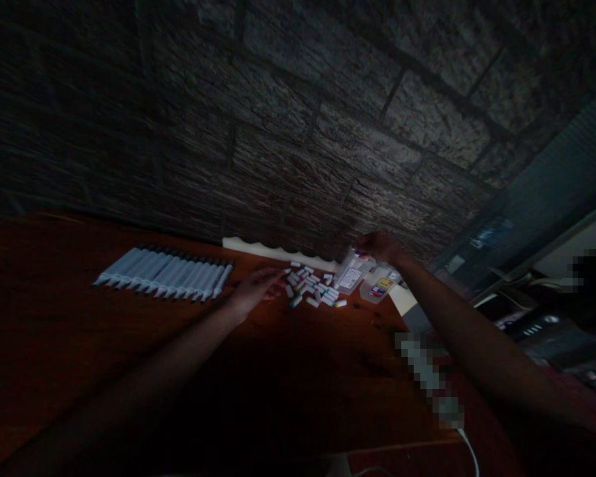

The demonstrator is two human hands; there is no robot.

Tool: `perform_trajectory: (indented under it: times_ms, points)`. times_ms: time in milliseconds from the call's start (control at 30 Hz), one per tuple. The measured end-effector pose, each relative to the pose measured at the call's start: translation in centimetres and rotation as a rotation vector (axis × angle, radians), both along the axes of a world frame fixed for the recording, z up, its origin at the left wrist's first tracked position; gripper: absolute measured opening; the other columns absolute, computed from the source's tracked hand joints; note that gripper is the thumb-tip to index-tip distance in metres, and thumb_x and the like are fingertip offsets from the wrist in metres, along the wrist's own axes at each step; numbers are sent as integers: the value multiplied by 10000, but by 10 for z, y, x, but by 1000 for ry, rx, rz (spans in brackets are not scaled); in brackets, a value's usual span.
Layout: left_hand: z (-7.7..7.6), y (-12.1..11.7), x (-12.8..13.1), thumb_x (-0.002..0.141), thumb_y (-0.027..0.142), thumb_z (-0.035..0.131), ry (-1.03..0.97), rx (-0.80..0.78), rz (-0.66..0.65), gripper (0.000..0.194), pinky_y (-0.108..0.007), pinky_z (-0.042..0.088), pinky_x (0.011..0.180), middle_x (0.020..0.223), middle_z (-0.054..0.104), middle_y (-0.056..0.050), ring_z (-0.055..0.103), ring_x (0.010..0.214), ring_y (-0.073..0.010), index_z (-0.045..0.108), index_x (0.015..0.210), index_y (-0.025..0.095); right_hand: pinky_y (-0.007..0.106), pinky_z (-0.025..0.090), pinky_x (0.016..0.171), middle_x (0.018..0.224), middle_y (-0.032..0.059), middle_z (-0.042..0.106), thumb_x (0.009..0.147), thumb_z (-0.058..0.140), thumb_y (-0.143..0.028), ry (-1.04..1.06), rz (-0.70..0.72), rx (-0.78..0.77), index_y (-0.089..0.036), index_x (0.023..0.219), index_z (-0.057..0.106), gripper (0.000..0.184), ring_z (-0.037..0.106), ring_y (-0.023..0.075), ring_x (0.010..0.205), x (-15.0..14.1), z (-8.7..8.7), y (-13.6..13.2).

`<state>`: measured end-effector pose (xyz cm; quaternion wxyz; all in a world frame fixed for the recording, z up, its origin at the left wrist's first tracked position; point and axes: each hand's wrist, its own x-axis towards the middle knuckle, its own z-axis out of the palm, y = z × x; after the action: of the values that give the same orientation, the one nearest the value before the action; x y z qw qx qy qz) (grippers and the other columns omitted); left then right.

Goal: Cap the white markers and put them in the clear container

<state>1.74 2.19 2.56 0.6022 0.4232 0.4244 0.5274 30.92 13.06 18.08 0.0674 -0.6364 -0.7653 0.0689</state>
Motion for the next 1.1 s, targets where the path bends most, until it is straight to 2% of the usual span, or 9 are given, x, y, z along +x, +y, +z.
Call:
perform_trajectory:
  times_ms: [133,267,400,633,833,967,1100]
  points:
    - [2,-2,0,776,384,665,9,12,3,289,-267,457,651,831,693,-44,594,663,-126,679,972,172,216,556,653,881,71,768,895,548,-212,-87,14,-17,-160,996,725,210,731,189,783,3,13,-4]
    - [3,-2,1,757,377,686,-8,2,6,306,-267,454,647,810,690,-37,591,652,-123,675,979,166,266,543,744,884,67,768,727,708,-129,-231,43,3,-172,839,760,131,717,235,840,11,24,-3]
    - [3,-2,1,754,392,687,0,1,2,314,-272,456,650,802,687,-34,594,648,-127,670,972,166,266,530,790,921,36,764,651,738,-69,-331,75,8,-221,814,765,225,700,227,890,11,21,-1]
    - [3,-2,0,787,384,654,10,7,-6,284,-261,455,652,821,688,-35,595,665,-123,671,978,176,299,526,811,912,80,753,654,704,-39,-410,98,3,-194,793,761,217,693,262,913,8,15,-1]
    - [1,0,0,788,369,659,-6,-7,-8,276,-258,458,638,820,686,-32,588,641,-116,670,987,178,292,528,784,861,60,755,677,705,-77,-373,134,-17,-213,736,741,153,696,243,865,7,17,-2]
    - [2,-1,0,784,379,660,-2,6,-7,280,-260,454,646,814,689,-31,589,650,-119,674,985,185,273,534,768,902,56,756,725,707,-137,-269,153,-27,-196,856,738,146,700,210,839,7,17,-2]
    - [4,-2,1,773,400,665,7,3,-9,293,-268,452,650,816,686,-33,583,643,-118,673,969,182,258,557,716,912,72,757,762,713,-211,-129,131,-76,-152,972,715,218,705,195,812,9,14,-1]
